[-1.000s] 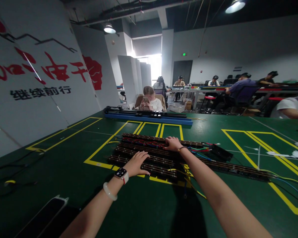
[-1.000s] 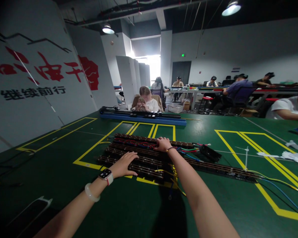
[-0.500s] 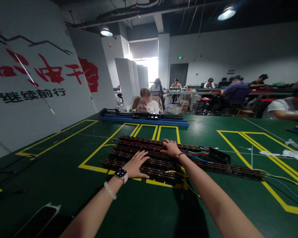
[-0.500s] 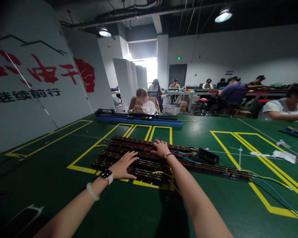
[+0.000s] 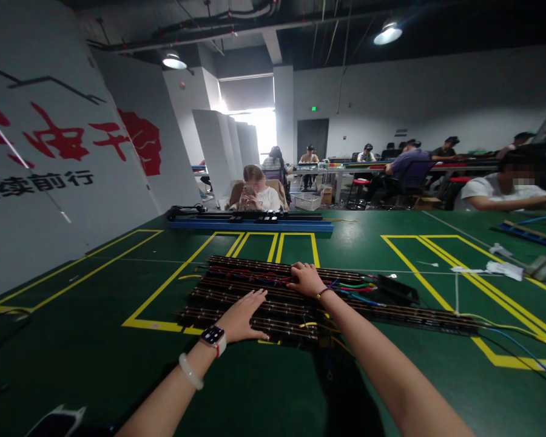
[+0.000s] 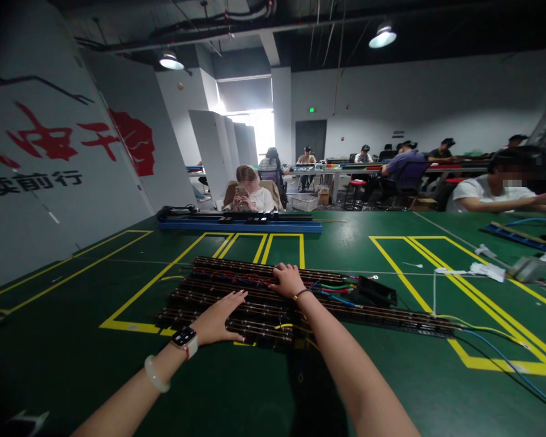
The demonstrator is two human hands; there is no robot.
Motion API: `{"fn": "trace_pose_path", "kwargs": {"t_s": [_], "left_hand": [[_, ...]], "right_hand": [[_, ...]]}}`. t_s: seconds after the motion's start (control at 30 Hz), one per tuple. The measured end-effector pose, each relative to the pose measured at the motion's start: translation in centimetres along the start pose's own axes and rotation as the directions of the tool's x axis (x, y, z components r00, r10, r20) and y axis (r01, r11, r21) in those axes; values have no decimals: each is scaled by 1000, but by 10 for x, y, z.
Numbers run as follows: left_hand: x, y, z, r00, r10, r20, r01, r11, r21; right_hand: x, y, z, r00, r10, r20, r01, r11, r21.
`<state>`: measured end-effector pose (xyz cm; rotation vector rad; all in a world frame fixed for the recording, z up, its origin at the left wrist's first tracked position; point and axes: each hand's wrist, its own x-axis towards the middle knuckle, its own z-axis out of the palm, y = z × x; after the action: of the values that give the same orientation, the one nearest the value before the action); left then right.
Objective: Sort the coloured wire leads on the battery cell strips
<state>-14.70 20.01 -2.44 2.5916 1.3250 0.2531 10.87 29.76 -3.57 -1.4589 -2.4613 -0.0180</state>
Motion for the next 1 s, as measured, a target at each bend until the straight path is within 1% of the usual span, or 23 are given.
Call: {"fn": "trace_pose_path", "kwargs": {"t_s": [0.17,0.27,0.37,0.43,0.6,0.67,0.77,0.83,0.9,1.0], "left_hand": [[-3,17,10,999,45,-28,-46,998,-36],[-4,35,12,992,119,-31,-120,992,-36],[-6,60,14,979,204,-28,-205,978,-34],[-6,80,18,971,239,-21,-239,970,-37],[-4,134,34,944,330,-26,-331,938,-99],[0,156,44,924,381,-32,-382,915,-133],[12,188,62,888,451,-86,-459,875,-156],[24,210,75,846,525,-95,-534,834,-142],[38,232,87,789,606,-103,-614,780,-120],[64,266,103,723,678,-131,-689,723,-59]], "right_hand": [[-35,0,-10,999,34,-26,-34,999,-14],[-64,2,-20,997,66,-34,-66,998,-19],[-98,7,-31,994,102,-43,-103,994,-22],[-124,12,-38,990,128,-59,-130,991,-24],[-195,33,-55,977,194,-85,-196,980,-26],[-226,45,-62,969,231,-90,-234,972,-25],[-272,67,-73,952,297,-77,-300,954,-29],[-304,84,-79,936,344,-73,-347,937,-45],[-335,103,-86,918,388,-78,-393,917,-67],[-377,134,-95,892,440,-103,-450,888,-99]]}}
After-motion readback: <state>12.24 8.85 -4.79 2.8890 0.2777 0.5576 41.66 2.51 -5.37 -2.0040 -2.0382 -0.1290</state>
